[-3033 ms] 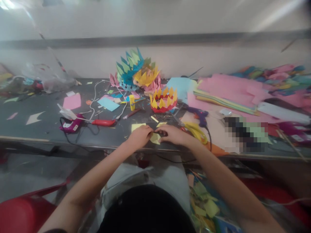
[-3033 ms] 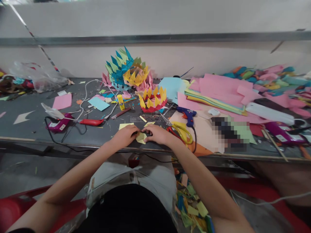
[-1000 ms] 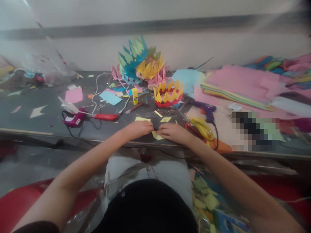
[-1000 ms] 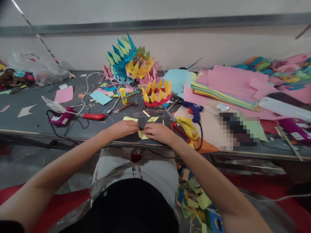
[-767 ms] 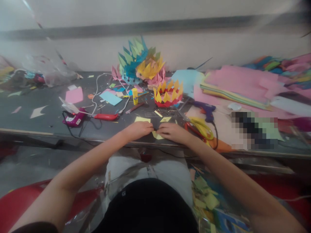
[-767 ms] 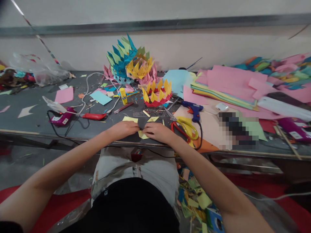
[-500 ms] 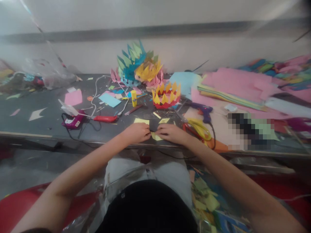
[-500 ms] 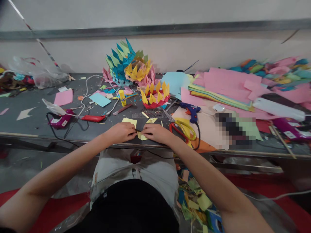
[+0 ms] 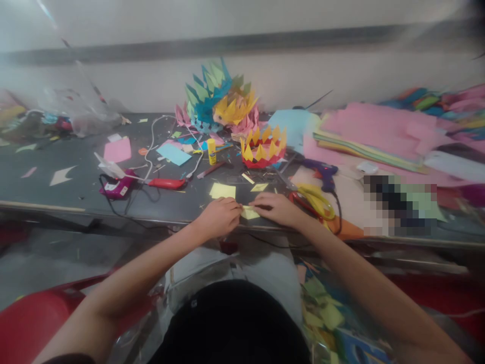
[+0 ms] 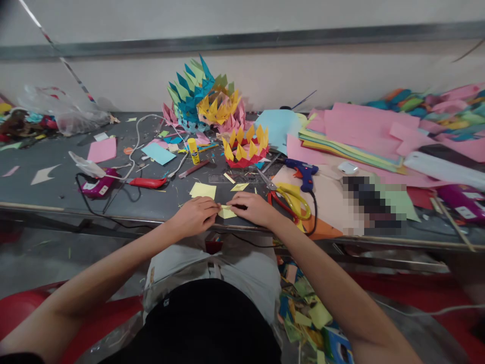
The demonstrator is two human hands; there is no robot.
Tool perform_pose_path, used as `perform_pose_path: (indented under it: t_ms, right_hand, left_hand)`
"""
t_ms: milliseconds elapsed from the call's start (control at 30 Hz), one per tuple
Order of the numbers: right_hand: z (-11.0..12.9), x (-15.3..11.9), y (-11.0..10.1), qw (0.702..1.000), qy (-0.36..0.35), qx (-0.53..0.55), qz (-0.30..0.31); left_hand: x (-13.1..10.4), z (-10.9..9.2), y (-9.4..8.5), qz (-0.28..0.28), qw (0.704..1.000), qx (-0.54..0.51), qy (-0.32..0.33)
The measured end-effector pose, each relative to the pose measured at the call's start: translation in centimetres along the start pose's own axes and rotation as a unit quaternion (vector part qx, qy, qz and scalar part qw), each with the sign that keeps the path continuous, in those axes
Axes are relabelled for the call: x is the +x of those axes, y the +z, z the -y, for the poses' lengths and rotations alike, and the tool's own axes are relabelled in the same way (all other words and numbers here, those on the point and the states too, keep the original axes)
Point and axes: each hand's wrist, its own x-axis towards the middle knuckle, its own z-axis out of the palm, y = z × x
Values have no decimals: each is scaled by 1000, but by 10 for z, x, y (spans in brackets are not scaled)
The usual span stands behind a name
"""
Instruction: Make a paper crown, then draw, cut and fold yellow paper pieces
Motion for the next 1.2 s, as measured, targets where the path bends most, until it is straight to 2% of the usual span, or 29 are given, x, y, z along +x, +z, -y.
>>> perform_pose_path:
  t_ms: [133, 333, 667, 967, 1200]
  right_hand:
    - [-1, -3, 2, 1000, -7, -20, -3]
    - [-3, -6, 2, 997, -31, -71, 12]
    - [1, -8, 0, 985, -52, -162, 27]
    - [6, -18, -11, 989, -14, -146, -17]
    - [16, -23, -1, 992, -12, -101, -68]
  left_hand:
    - [-2, -1, 1, -8, 1000, 1, -23]
    - [-4, -5, 3, 8, 1000, 13, -22]
    - [-1, -23, 3, 38, 997, 47, -57]
    - [-2, -26, 1, 40, 996, 24, -77]
    - [7, -9, -1, 4, 995, -42, -91]
